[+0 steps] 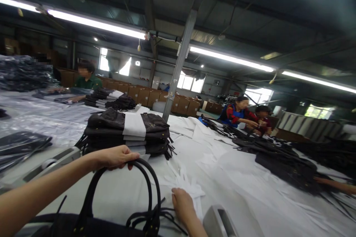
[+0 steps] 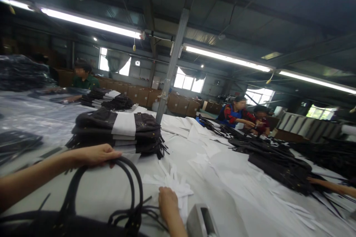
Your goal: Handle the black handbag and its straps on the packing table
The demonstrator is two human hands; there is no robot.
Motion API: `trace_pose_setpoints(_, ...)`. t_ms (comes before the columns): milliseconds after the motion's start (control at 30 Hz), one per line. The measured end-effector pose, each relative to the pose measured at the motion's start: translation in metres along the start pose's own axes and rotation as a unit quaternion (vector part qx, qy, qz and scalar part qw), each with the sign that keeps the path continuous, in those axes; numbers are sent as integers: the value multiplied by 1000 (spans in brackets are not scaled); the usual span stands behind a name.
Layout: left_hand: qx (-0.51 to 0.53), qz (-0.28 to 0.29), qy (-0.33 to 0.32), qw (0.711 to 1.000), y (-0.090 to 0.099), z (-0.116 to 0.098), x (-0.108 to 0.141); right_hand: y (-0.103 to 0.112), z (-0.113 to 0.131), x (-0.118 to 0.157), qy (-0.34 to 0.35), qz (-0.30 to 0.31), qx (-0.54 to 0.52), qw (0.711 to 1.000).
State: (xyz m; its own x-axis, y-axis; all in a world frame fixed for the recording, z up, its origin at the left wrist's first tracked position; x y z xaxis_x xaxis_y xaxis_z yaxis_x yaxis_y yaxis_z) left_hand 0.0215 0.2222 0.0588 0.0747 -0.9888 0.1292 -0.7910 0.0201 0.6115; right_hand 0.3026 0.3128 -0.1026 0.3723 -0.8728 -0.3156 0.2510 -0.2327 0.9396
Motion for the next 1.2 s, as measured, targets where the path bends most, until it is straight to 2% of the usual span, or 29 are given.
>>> trace_pose_setpoints(100, 7, 6, -5, 1000, -2, -2, 4, -1, 8, -17, 4, -16, 3, 1000)
trace_pose_setpoints(233, 14, 18, 0, 1000, -2, -6, 10, -19, 27, -44, 29, -2, 13, 999)
trace_pose_setpoints(333, 15, 24, 4, 1000, -2, -6, 12, -32, 34, -53, 23, 0, 25, 999)
trace_pose_setpoints(400, 11, 24, 5, 1000, -1, -4, 11, -32, 36, -54, 19, -17, 24, 999)
trace_pose_setpoints(500, 7, 17, 5, 1000, 0, -2, 9, -19, 34, -53, 0, -65, 14, 998)
trace_pose_setpoints(600, 6, 9, 2, 1000, 0, -2, 8, 6, 29, -56, -45, -119, -5, 992)
trace_pose_setpoints(700, 11, 1, 0, 1000, -2, -4, 10, 30, 20, -57, -97, -146, -51, 983)
trace_pose_setpoints(833, 15, -16, -8, 1000, -4, -9, 17, 46, -1, -48, -155, -134, -162, 965)
trace_pose_setpoints(1033, 23, -33, -28, 999, -9, -13, 28, 48, -31, -16, -245, -87, -294, 920)
trace_pose_setpoints(1100, 24, -38, -27, 999, -10, -11, 30, 52, -32, -3, -246, -87, -294, 920)
trace_pose_setpoints(1200, 29, -42, -24, 998, -11, -8, 35, 65, -28, 19, -215, -110, -245, 939)
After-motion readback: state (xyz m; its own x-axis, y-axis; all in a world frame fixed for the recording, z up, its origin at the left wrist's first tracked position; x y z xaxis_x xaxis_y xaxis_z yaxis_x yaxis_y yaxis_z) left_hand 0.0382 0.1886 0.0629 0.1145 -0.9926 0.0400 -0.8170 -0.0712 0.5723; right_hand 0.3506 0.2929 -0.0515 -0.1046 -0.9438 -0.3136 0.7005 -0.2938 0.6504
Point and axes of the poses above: each hand's wrist, its own x-axis away from the middle knuckle, its own y-axis out of the back of the hand, z = x × y, the point moved 6 cm from there along -x, towards the middle knuckle, and after that the axes turned 14 degrees about -z, right-handed, at the moved point
